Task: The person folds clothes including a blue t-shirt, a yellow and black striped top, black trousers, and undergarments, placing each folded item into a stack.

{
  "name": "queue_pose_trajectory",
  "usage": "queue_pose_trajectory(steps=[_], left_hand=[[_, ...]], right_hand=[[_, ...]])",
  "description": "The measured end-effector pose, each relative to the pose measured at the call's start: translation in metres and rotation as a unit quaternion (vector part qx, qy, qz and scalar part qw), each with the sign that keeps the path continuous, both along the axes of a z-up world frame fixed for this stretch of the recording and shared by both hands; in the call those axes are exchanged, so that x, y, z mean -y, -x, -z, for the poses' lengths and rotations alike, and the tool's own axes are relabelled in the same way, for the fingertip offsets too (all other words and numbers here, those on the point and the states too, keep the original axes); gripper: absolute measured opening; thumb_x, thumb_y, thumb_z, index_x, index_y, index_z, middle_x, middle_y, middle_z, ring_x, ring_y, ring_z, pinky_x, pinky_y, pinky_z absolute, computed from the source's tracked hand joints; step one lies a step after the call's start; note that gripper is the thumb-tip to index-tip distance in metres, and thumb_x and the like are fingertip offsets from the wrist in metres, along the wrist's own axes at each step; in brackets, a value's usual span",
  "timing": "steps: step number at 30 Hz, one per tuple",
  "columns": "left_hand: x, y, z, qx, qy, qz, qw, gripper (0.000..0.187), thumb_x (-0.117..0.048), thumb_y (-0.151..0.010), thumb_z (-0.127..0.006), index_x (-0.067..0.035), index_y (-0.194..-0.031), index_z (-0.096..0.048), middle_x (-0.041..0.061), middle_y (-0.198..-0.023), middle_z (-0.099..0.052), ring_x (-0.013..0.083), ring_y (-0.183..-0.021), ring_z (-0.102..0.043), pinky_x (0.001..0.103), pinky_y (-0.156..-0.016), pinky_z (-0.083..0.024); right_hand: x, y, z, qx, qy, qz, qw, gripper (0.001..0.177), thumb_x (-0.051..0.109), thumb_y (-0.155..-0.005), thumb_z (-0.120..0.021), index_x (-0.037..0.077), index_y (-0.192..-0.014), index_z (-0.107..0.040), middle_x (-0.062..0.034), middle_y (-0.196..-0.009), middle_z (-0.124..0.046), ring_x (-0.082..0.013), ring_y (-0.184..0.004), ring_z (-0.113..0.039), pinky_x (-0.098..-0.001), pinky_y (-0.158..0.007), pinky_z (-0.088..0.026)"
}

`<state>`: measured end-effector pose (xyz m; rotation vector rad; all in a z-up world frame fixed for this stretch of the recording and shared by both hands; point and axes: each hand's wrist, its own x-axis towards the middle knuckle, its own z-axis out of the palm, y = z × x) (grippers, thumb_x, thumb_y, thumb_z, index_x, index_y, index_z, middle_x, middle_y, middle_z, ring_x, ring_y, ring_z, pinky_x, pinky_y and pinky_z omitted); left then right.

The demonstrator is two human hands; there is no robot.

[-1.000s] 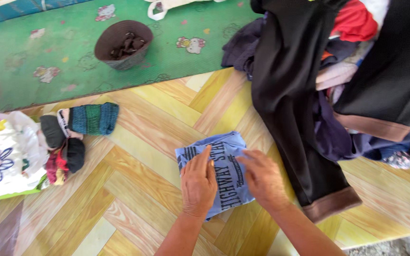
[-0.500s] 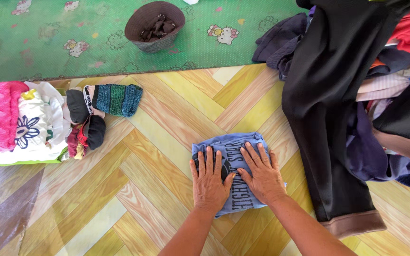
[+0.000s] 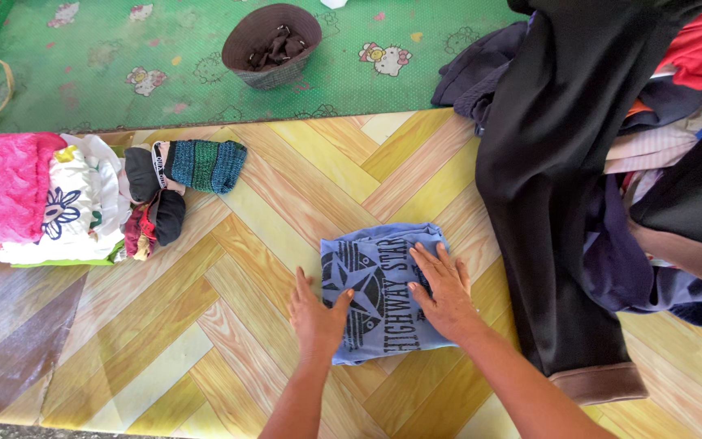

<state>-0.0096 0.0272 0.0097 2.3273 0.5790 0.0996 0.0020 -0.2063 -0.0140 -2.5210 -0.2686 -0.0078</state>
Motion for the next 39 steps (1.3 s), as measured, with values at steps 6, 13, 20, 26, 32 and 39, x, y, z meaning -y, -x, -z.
queue_pose_trajectory(steps=[6,13,20,26,32,39], left_hand=[[-0.004,-0.014,0.008,-0.085,0.163,-0.013,0.983,0.081,-0.024,-0.065,-0.094,0.003,-0.133,-0.057,0.018,-0.100,-0.075,0.0258,-0.087,-0.074,0.036,-0.078,-0.058],[0.047,-0.017,-0.064,0.043,0.258,0.120,0.958,0.040,-0.010,-0.073,-0.081,-0.003,-0.112,-0.075,0.011,-0.096,-0.076,0.0186,-0.083,-0.071,0.033,-0.074,-0.057],[0.098,0.042,-0.151,0.179,0.066,0.498,0.846,0.044,-0.006,-0.067,-0.077,-0.012,-0.111,-0.076,0.005,-0.109,-0.073,0.0290,-0.105,-0.066,0.039,-0.098,-0.050],[0.069,0.064,-0.142,0.108,0.086,0.546,0.827,0.046,-0.007,-0.072,-0.077,-0.015,-0.117,-0.076,0.003,-0.117,-0.072,0.0259,-0.111,-0.063,0.036,-0.103,-0.045],[-0.040,0.049,-0.080,-0.002,0.480,0.227,0.847,0.028,-0.015,-0.093,-0.076,-0.007,-0.120,-0.078,0.007,-0.110,-0.077,0.0118,-0.099,-0.072,0.026,-0.089,-0.056],[-0.160,0.011,-0.035,-0.030,0.593,0.052,0.803,0.072,-0.059,-0.093,-0.051,-0.007,-0.141,-0.061,0.006,-0.133,-0.071,0.0195,-0.118,-0.065,0.039,-0.101,-0.049]], right_hand=[[0.005,0.039,-0.010,-0.234,-0.304,0.189,0.904,0.043,0.025,-0.103,-0.058,0.016,-0.144,-0.063,-0.0200,-0.098,-0.069,-0.0286,-0.077,-0.063,-0.0412,-0.074,-0.051],[0.032,0.045,-0.028,-0.476,-0.525,0.244,0.662,0.053,0.038,-0.100,-0.048,0.005,-0.142,-0.050,-0.0153,-0.102,-0.063,-0.0235,-0.073,-0.067,-0.0422,-0.074,-0.060],[0.044,0.014,-0.035,-0.454,-0.700,0.184,0.519,0.074,0.059,-0.095,-0.043,0.004,-0.145,-0.045,-0.0182,-0.115,-0.059,-0.0275,-0.092,-0.067,-0.0487,-0.082,-0.062],[0.004,0.012,-0.033,-0.446,-0.726,0.130,0.507,0.075,0.061,-0.094,-0.043,0.005,-0.145,-0.047,-0.0179,-0.119,-0.059,-0.0283,-0.096,-0.066,-0.0486,-0.085,-0.060],[-0.042,0.011,-0.037,-0.431,-0.732,0.137,0.510,0.076,0.063,-0.093,-0.044,0.006,-0.145,-0.048,-0.0176,-0.123,-0.060,-0.0292,-0.101,-0.065,-0.0485,-0.088,-0.058],[-0.146,-0.015,-0.050,-0.403,-0.749,0.131,0.510,0.078,0.065,-0.092,-0.045,0.007,-0.145,-0.049,-0.0172,-0.127,-0.060,-0.0301,-0.106,-0.064,-0.0483,-0.092,-0.056]])
